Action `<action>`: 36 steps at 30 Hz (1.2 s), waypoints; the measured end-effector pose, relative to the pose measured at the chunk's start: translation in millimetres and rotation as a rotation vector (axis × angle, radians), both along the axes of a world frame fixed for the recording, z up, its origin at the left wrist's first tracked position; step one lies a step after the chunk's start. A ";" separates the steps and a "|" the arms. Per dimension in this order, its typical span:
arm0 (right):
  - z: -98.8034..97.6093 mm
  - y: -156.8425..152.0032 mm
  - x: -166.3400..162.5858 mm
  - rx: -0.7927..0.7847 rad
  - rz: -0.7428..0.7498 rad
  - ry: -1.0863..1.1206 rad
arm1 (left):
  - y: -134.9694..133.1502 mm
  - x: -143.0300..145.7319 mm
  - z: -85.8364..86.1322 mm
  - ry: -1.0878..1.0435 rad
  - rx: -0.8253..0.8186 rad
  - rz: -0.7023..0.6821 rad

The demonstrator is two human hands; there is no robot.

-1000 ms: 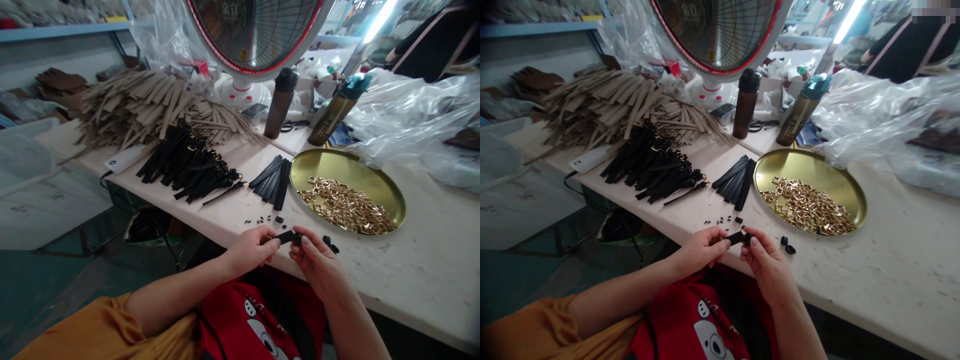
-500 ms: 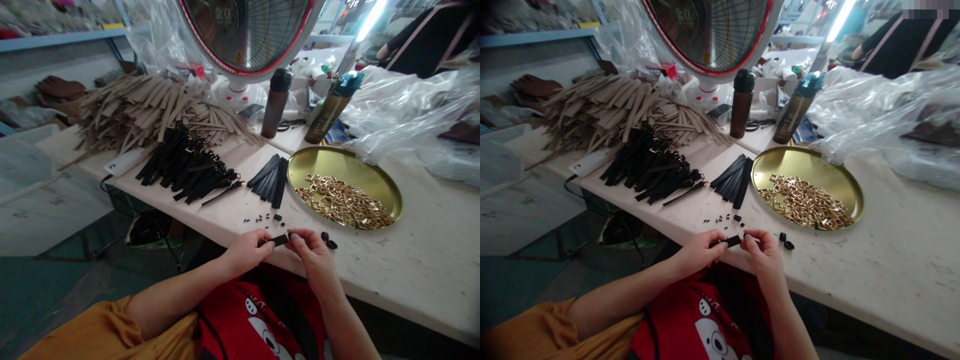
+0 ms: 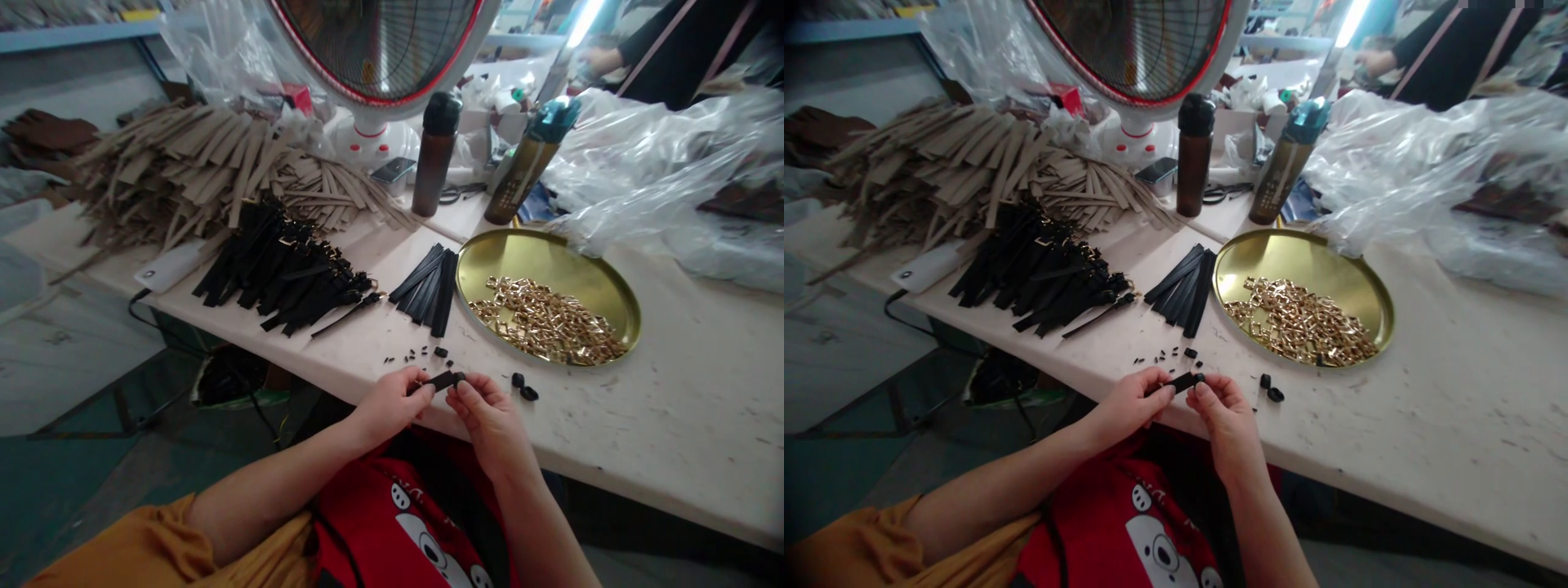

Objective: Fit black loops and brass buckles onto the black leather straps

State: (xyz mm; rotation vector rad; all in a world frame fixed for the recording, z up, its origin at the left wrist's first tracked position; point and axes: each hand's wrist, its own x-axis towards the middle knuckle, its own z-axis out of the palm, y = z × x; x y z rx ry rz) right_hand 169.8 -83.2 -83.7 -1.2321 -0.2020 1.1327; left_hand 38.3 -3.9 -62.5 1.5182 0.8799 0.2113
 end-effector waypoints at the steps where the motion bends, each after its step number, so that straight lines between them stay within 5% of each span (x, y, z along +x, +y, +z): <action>1: 0.2 0.4 -0.7 -0.002 -0.004 0.025 | 0.7 0.5 0.5 0.001 0.011 -0.002; 7: -3.3 -2.4 5.7 -0.045 0.048 -0.115 | 2.7 1.2 0.3 0.039 0.118 -0.023; 14: -5.6 -6.9 43.0 -0.296 0.127 -1.437 | 0.1 0.2 1.6 0.053 0.172 -0.028; 16: -1.4 -9.8 53.8 -0.408 0.106 -1.667 | -1.0 -2.3 2.3 0.054 0.186 -0.030; 20: 5.4 -16.1 76.3 -0.748 0.181 -1.822 | -4.6 -7.6 4.9 0.055 0.188 -0.044; 23: 7.1 -18.2 87.4 -0.732 0.300 -1.879 | -8.5 -10.1 7.9 0.058 0.183 -0.054; 26: 10.1 -19.5 85.4 -0.520 0.158 -1.756 | -11.9 -11.4 11.8 0.044 0.173 -0.059; 32: 15.6 -24.2 41.2 -0.029 0.101 -0.516 | -16.9 -6.9 24.3 -0.046 0.147 -0.053; 36: 15.7 -23.6 13.6 0.090 0.078 -0.077 | -18.4 -2.9 28.1 -0.100 0.111 -0.044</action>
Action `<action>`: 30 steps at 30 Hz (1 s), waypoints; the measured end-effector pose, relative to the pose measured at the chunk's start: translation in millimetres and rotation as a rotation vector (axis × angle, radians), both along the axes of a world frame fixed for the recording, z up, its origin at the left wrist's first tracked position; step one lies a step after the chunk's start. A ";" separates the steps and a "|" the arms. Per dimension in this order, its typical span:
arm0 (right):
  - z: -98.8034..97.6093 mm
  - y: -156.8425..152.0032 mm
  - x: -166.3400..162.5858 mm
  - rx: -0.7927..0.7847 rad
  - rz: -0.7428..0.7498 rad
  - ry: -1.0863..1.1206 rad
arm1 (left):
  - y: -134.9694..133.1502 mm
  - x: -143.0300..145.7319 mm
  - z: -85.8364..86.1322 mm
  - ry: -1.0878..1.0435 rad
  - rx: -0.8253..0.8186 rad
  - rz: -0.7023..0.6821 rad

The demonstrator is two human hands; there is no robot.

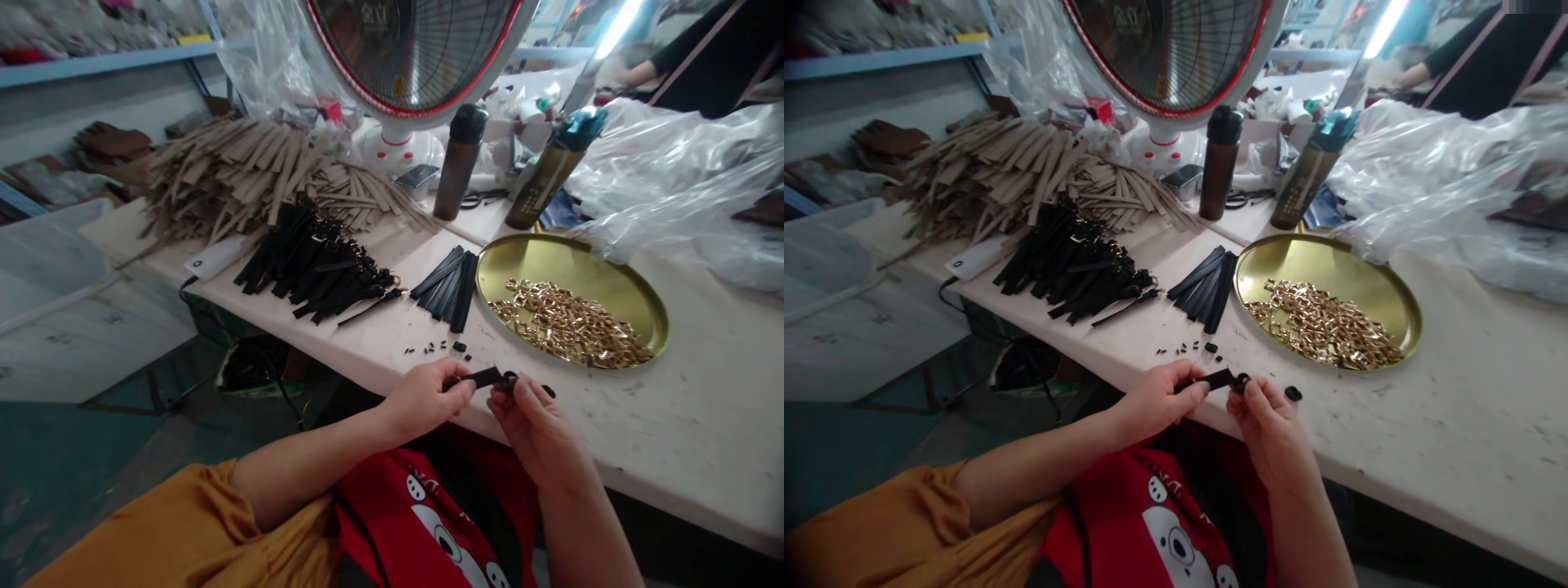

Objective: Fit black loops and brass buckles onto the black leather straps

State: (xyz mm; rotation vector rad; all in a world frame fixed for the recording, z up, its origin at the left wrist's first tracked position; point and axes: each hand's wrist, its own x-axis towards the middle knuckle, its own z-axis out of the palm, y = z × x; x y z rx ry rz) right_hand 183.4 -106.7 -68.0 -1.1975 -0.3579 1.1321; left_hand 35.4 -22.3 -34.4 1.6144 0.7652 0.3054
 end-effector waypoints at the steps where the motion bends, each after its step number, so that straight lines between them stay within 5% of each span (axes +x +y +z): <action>1: -0.1 0.6 -3.6 0.016 -0.015 0.049 | -0.1 0.0 -0.7 -0.001 -0.007 0.004; 17: -11.0 13.0 -24.3 -0.056 -0.176 -0.152 | 6.6 3.0 -20.9 0.013 -0.128 0.082; 30: -8.9 11.3 -32.7 -0.055 -0.173 -0.113 | 6.1 -0.3 -22.9 0.042 -0.041 0.079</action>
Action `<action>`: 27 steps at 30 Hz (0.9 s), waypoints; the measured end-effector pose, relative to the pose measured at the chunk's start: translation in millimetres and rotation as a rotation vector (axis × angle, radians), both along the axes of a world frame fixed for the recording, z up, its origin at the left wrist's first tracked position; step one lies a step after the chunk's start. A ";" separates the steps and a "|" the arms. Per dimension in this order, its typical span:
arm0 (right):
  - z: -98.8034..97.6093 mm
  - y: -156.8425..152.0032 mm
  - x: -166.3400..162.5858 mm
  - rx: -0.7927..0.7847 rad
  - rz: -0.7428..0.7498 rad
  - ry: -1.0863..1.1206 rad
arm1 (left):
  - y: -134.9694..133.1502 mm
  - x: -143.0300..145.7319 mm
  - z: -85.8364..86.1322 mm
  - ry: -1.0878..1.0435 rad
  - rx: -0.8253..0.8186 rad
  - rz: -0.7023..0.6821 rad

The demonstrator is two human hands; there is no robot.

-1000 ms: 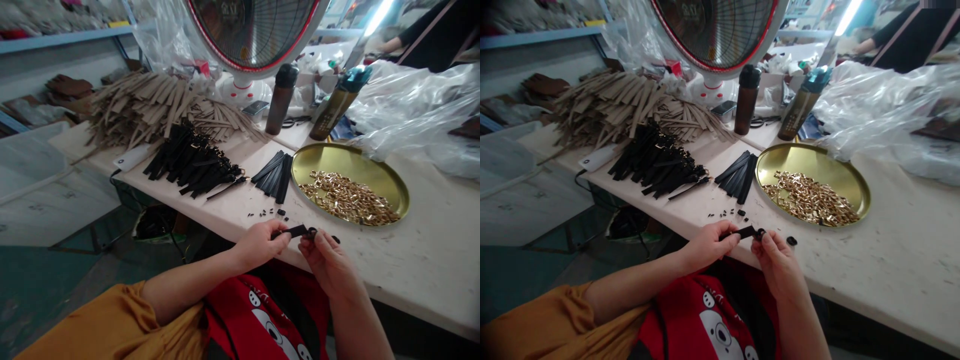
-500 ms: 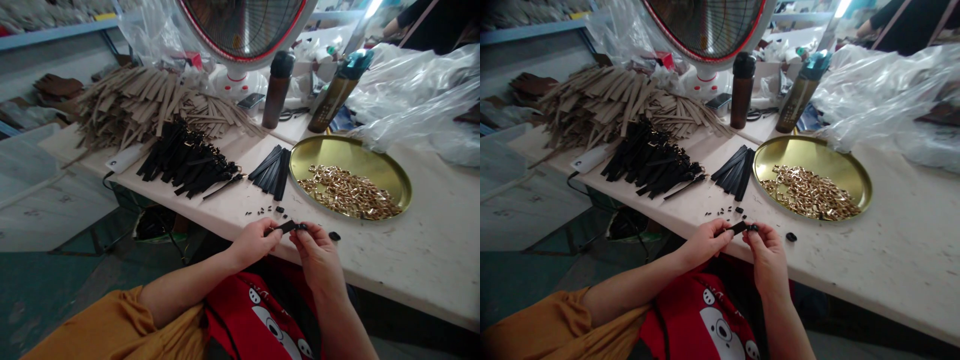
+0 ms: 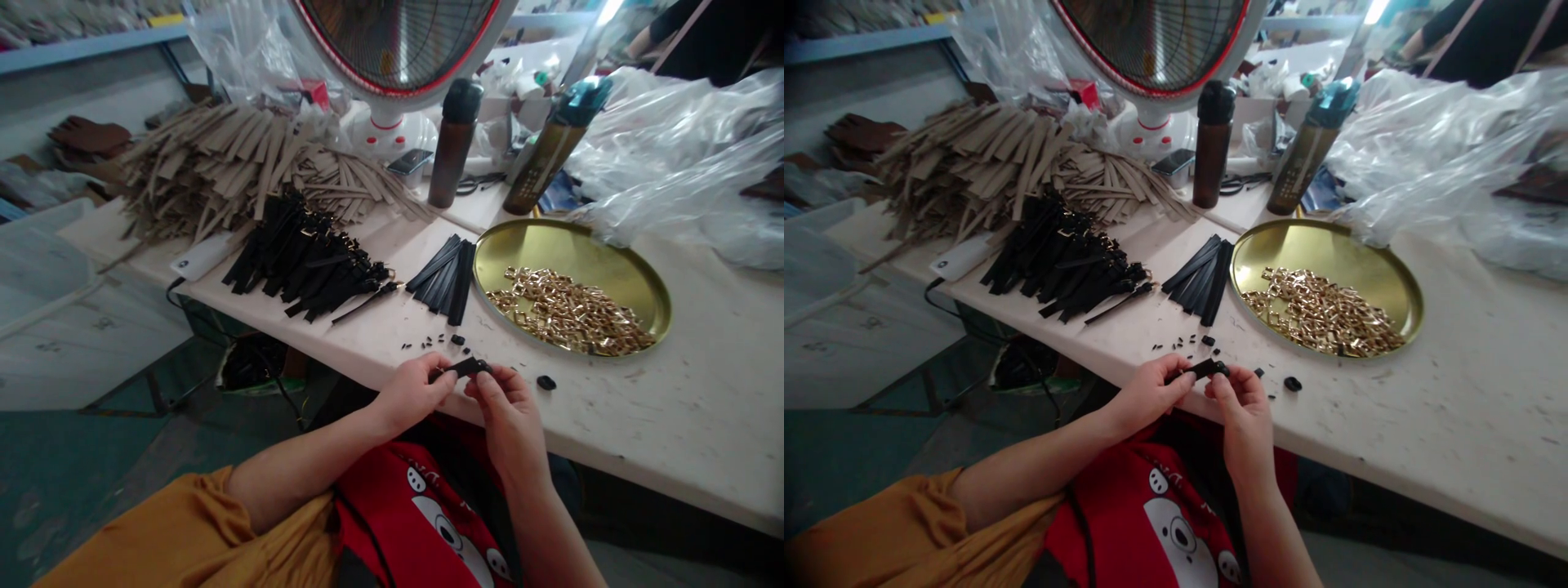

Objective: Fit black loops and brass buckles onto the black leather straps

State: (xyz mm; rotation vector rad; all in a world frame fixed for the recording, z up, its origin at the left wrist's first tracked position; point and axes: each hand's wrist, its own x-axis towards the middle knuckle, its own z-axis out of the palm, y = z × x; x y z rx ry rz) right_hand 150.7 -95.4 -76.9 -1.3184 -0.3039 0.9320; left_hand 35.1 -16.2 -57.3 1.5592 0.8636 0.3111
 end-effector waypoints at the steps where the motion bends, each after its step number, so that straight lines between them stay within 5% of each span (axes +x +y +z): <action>1: 0.2 -0.8 -0.4 0.005 -0.010 0.003 | -0.1 -0.3 0.4 0.004 0.007 0.000; 9: -4.9 -4.9 6.1 0.033 0.009 0.162 | -3.8 -1.8 6.2 0.092 0.082 -0.067; 18: -7.6 -21.1 7.8 -0.052 0.034 -0.543 | -4.3 -4.5 14.9 0.161 0.192 -0.187; 27: -9.4 -13.4 1.6 0.121 0.069 0.266 | -12.6 9.7 8.5 0.101 0.210 -0.136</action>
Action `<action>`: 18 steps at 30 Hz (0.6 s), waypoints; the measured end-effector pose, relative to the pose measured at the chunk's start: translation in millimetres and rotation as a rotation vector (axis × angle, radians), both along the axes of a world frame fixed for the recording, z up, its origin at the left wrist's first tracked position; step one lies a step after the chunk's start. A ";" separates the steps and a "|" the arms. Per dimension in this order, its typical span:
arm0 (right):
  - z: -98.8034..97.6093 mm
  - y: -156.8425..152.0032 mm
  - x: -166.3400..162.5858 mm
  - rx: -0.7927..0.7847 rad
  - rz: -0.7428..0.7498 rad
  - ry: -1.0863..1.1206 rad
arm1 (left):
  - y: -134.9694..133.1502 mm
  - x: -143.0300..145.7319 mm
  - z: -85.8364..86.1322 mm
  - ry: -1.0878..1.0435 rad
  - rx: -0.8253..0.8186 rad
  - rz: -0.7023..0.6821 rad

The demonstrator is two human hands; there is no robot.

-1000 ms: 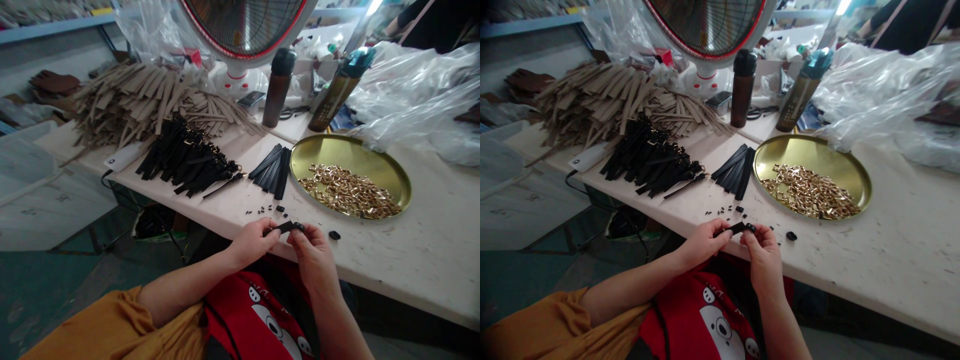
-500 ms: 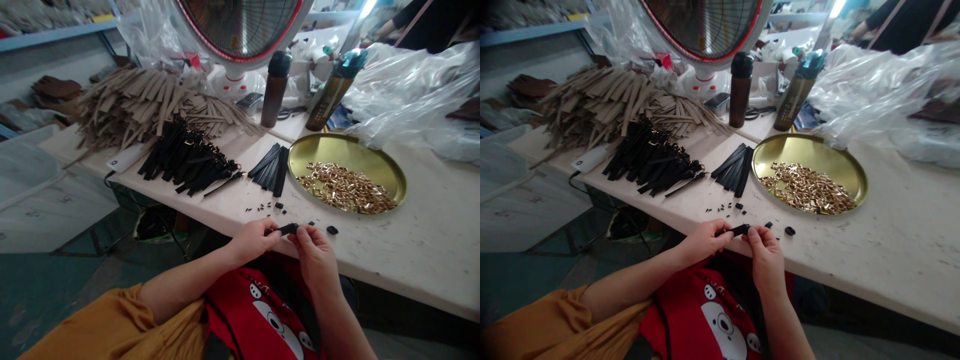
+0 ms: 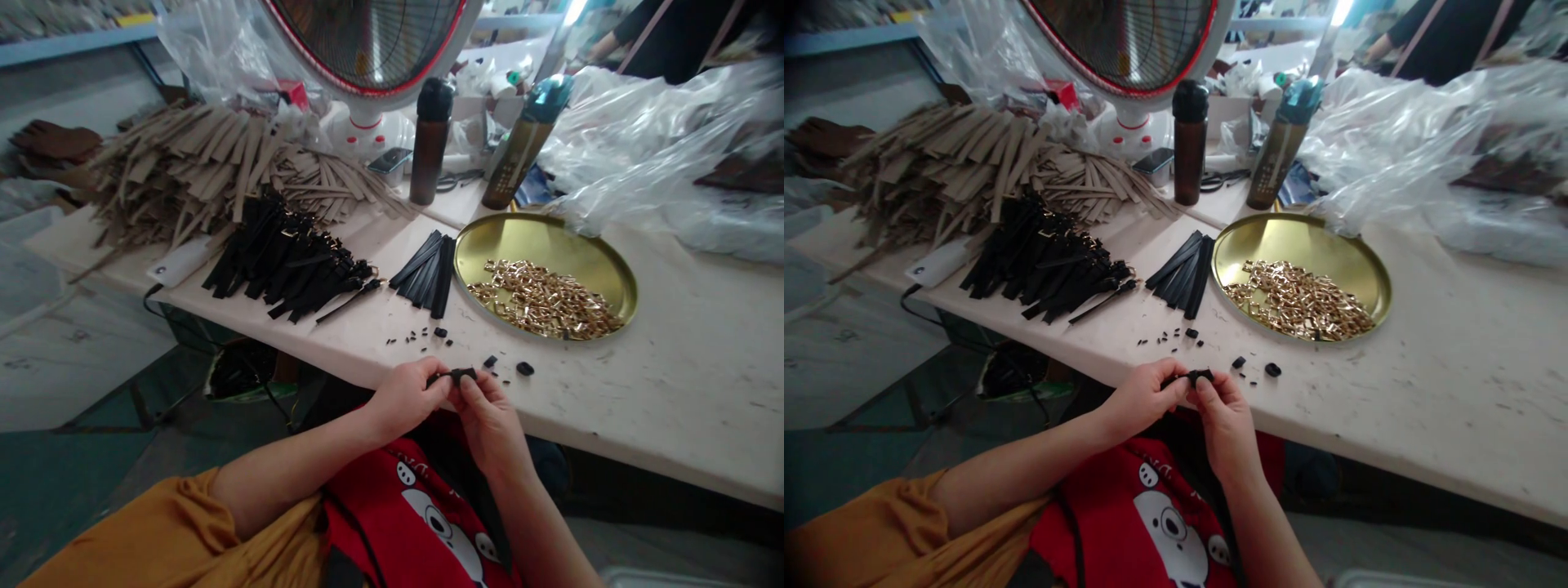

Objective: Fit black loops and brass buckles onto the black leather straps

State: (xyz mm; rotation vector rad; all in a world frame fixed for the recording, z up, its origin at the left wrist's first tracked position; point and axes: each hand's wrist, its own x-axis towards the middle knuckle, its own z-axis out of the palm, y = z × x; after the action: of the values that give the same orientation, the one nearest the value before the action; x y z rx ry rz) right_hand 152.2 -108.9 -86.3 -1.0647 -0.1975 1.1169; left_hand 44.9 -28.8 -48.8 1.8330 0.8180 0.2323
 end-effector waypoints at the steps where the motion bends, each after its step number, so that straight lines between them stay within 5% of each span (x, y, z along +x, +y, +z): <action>1: -0.1 -0.3 -0.8 0.003 0.010 0.036 | 0.2 -0.2 -1.2 -0.002 -0.001 -0.003; 7: 2.8 -1.2 -0.6 -0.020 0.071 0.062 | 4.9 -5.3 1.7 -0.059 -0.077 -0.112; 18: 4.1 -15.7 -1.4 -0.050 0.104 -0.113 | 17.0 -22.2 8.1 0.107 -0.191 -0.080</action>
State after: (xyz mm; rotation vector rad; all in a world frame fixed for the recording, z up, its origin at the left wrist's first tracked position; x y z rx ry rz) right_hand 150.8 -124.6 -82.2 -1.1745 -0.3190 1.1604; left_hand 22.6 -11.8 -40.7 1.7046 0.8096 0.0040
